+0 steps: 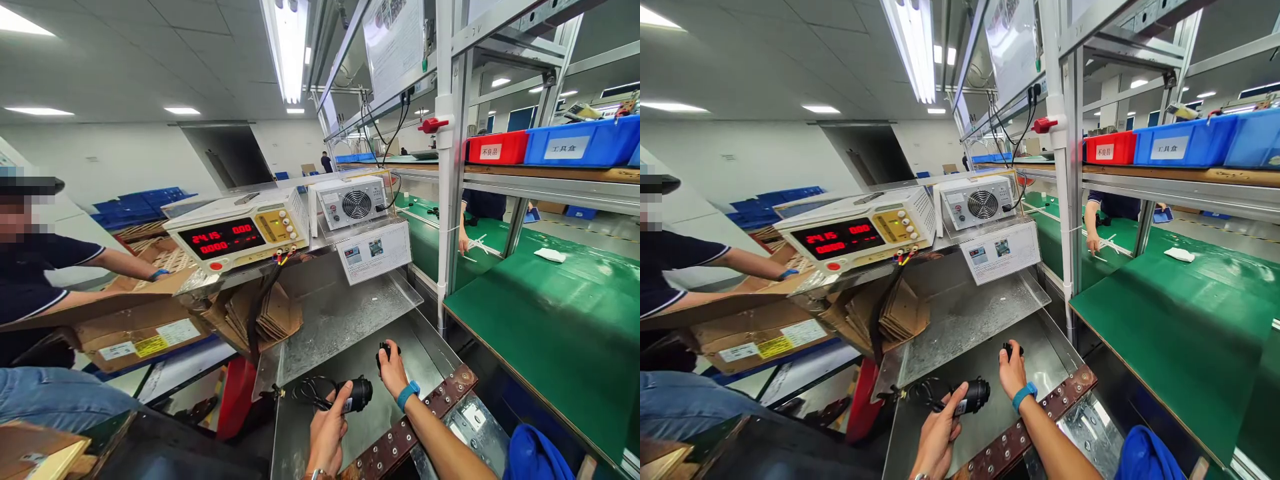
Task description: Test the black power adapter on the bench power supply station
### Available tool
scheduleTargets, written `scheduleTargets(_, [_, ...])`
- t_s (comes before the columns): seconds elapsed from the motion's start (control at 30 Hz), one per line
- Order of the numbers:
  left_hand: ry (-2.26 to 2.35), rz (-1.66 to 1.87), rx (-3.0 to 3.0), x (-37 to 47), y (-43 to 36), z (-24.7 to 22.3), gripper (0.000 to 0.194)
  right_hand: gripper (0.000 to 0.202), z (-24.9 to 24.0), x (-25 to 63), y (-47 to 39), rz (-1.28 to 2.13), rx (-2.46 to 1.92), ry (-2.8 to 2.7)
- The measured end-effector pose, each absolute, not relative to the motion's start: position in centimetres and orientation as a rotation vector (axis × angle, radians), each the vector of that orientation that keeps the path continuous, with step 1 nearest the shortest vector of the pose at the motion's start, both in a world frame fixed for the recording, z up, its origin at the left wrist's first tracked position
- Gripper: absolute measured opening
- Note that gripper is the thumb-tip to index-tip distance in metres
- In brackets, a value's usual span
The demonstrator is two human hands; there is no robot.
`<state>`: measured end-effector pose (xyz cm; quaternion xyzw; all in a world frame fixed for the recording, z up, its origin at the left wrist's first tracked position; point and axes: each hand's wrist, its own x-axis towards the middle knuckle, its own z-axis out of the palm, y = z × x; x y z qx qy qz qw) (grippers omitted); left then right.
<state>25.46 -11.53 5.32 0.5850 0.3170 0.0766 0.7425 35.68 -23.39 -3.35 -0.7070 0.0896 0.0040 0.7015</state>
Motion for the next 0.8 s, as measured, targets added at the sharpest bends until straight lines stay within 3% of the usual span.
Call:
scheduleTargets(0.4, [0.686, 0.176, 1.281, 25.4, -11.7, 6.0, 0.065, 0.043, -3.0, 35.5, -23.4, 0.007, -1.585, 0.193])
scheduleTargets(0.8, [0.793, 0.164, 1.380, 25.8, -10.9, 5.1, 0.085, 0.044, -3.7, 35.9, -23.2, 0.000, -1.610, 0.180])
